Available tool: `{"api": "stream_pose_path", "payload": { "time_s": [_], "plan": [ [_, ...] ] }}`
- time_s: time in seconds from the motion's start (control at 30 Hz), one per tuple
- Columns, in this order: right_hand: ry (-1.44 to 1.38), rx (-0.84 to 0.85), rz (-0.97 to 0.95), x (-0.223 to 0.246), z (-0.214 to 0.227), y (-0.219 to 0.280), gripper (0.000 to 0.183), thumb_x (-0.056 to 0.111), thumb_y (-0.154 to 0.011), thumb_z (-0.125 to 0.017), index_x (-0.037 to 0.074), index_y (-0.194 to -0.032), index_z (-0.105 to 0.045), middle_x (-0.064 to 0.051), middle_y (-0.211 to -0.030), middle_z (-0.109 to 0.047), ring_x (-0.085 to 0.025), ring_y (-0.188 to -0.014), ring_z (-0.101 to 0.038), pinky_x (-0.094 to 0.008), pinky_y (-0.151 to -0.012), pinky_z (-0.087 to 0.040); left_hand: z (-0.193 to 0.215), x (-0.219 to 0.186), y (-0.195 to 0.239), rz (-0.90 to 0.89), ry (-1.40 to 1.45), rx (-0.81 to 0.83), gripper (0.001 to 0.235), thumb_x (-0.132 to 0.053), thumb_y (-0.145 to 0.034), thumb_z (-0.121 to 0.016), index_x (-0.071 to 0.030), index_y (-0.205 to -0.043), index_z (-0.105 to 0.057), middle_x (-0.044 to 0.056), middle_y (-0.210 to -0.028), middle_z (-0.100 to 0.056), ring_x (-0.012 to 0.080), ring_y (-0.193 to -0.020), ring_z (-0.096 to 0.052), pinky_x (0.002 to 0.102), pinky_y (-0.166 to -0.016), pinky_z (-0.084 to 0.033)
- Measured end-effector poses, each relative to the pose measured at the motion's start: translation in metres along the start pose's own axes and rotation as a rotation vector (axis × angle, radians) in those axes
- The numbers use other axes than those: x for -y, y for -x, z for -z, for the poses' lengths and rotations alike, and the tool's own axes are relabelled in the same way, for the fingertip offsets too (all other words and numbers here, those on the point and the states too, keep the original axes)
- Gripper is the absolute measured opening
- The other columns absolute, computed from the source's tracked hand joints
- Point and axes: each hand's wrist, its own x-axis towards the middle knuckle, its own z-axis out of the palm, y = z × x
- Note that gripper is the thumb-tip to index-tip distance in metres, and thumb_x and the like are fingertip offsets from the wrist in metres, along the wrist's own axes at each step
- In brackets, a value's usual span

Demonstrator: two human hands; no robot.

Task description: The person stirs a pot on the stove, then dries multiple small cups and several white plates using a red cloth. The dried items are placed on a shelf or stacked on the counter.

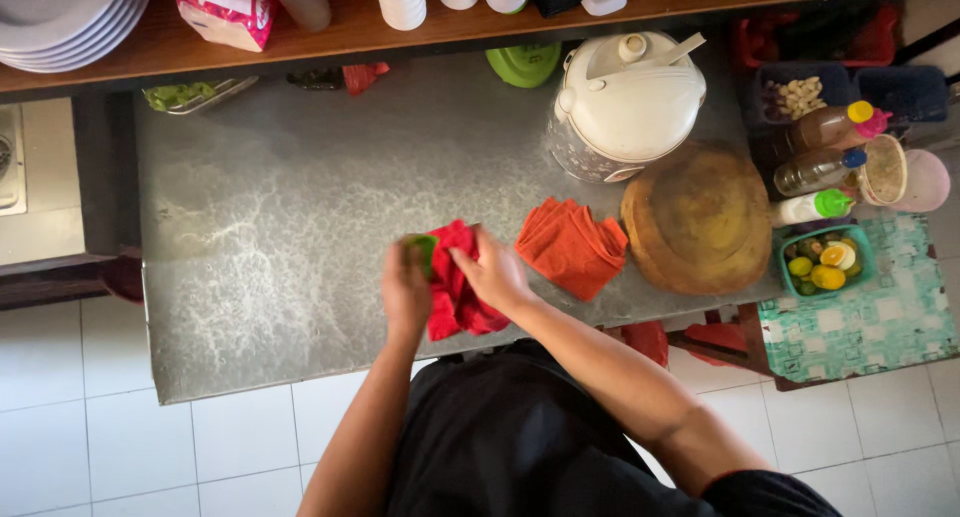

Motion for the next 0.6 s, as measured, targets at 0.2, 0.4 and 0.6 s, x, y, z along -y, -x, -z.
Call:
{"api": "stream_pose_path", "payload": {
  "time_s": [0.2,0.4,0.6],
  "plan": [
    [0.087,-0.057,0.145,-0.028,0.048,-0.013,0.045,0.035,-0.094,-0.071,0.007,-0.127,-0.058,-0.019,-0.118,-0.069,-0.038,-0.11,-0.066,-0.046,-0.087,-0.054,0.002,0.047,-0.018,0.485,0.729,-0.09,0.017,-0.017,-0.102,-0.06,-0.011,-0.118,-0.058,0.006,-0.086,-0.065,0.0146,-0.065,-0.061,0.03,-0.056,-0.052],
    [0.14,0.091,0.616,-0.01,0.085,-0.015,0.052,0.019,-0.087,-0.071,0.007,-0.136,-0.059,-0.018,-0.138,-0.061,-0.037,-0.12,-0.062,-0.041,-0.09,-0.052,-0.041,0.05,-0.008,0.593,0.609,0.245,0.023,-0.024,-0.098,-0.056,-0.008,-0.108,-0.07,0.004,-0.073,-0.062,0.0121,-0.054,-0.053,0.028,-0.049,-0.042],
    [0.085,0.082,0.747,-0.028,0.09,-0.051,0.016,0.018,-0.095,-0.073,0.011,-0.109,-0.069,-0.005,-0.113,-0.071,-0.024,-0.105,-0.069,-0.039,-0.088,-0.058,-0.067,-0.003,-0.03,0.826,1.002,0.357,0.055,-0.055,-0.107,-0.047,-0.002,-0.103,-0.062,0.007,-0.072,-0.063,0.0172,-0.055,-0.058,0.031,-0.052,-0.05]
  ]
}}
